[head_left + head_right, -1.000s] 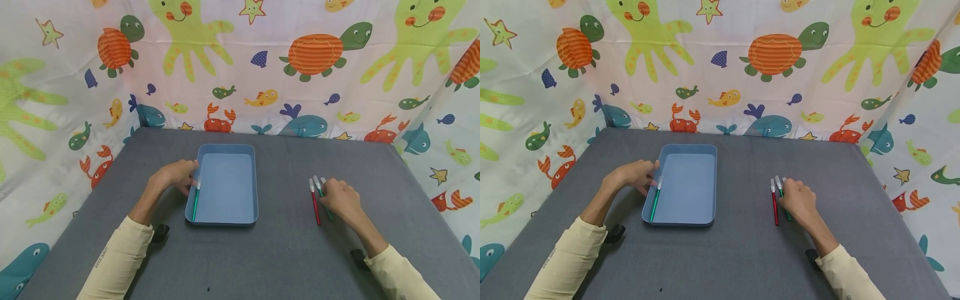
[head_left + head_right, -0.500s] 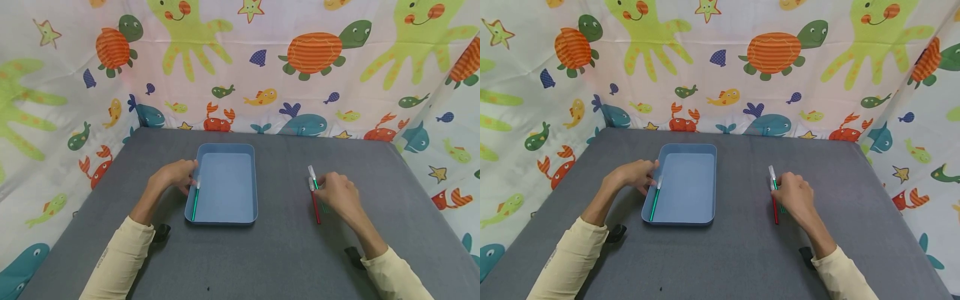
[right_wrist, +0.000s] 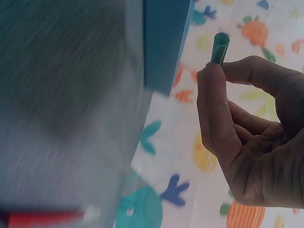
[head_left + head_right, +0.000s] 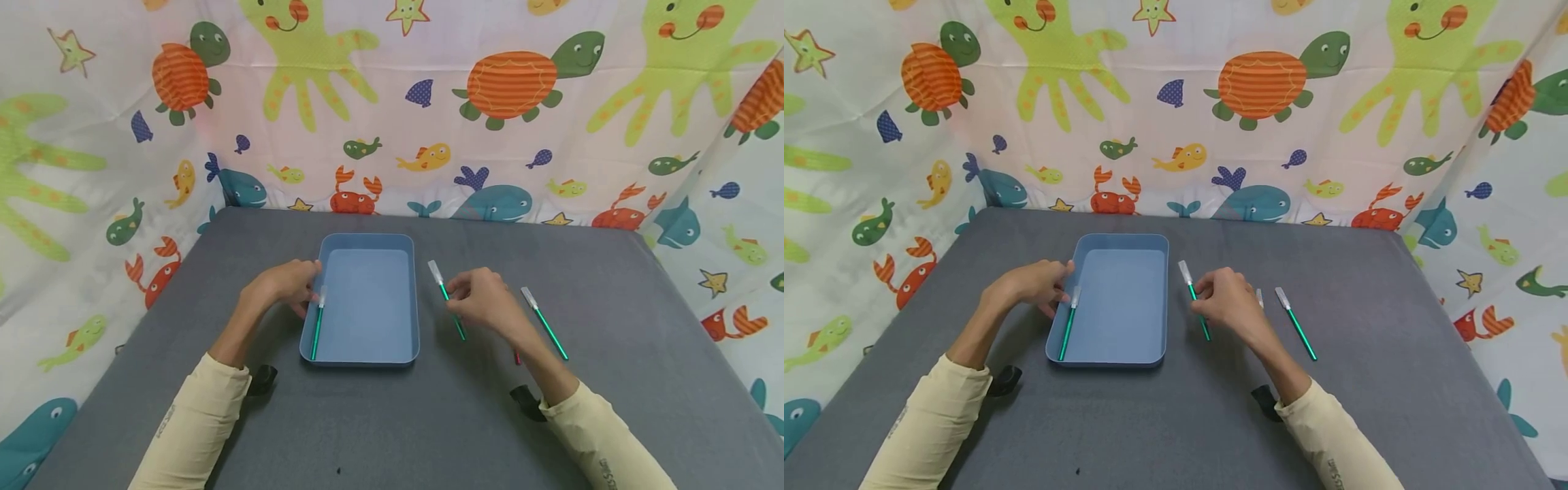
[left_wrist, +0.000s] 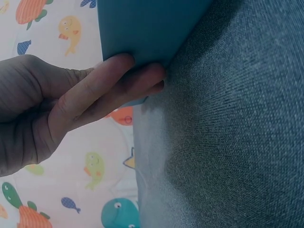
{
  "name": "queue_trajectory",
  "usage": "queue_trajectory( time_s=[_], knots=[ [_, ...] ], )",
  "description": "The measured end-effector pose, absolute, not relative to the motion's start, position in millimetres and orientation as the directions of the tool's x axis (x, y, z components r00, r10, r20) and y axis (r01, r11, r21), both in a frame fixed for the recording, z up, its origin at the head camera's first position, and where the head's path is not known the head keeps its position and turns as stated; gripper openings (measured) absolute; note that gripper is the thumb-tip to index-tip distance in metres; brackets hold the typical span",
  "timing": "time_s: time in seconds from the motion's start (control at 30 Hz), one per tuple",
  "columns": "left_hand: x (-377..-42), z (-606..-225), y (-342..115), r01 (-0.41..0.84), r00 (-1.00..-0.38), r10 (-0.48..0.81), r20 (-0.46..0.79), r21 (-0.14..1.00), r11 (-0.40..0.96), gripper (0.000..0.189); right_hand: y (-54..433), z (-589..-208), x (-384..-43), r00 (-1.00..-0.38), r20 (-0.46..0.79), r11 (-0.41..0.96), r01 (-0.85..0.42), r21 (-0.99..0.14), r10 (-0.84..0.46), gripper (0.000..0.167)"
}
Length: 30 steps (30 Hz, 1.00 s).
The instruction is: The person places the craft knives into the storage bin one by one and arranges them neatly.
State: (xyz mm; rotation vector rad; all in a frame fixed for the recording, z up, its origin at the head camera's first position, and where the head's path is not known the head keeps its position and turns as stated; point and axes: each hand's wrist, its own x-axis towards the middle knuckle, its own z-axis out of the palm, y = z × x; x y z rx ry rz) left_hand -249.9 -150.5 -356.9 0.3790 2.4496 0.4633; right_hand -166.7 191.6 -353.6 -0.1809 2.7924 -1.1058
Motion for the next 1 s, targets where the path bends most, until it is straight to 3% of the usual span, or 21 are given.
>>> queue_trajectory(
  time_s=[0.27, 0.5, 0.73, 0.9, 1.0],
  knots=[
    [-251, -356, -150, 0.145, -0.78, 0.354, -0.516, 0.401, 0.904, 0.074, 140, -357, -177, -0.966, -0.114, 0.667, -0.073, -0.741, -0.233, 0.021],
    [-252, -356, -150, 0.153, -0.777, 0.357, -0.518, 0.395, 0.906, 0.073, 104, -367, -185, -0.958, -0.165, 0.705, -0.049, -0.708, -0.233, 0.019],
    [-254, -356, -149, 0.168, -0.772, 0.369, -0.518, 0.393, 0.904, 0.055, 76, -379, -191, -0.943, -0.196, 0.726, -0.066, -0.685, -0.27, 0.012],
    [-254, -357, -149, 0.177, -0.77, 0.376, -0.515, 0.394, 0.902, 0.063, 60, -385, -196, -0.937, -0.213, 0.744, -0.068, -0.664, -0.276, 0.005],
    [-253, -357, -150, 0.166, -0.769, 0.372, -0.52, 0.399, 0.902, 0.068, 51, -388, -198, -0.936, -0.211, 0.761, -0.083, -0.643, -0.281, 0.011]
  ],
)
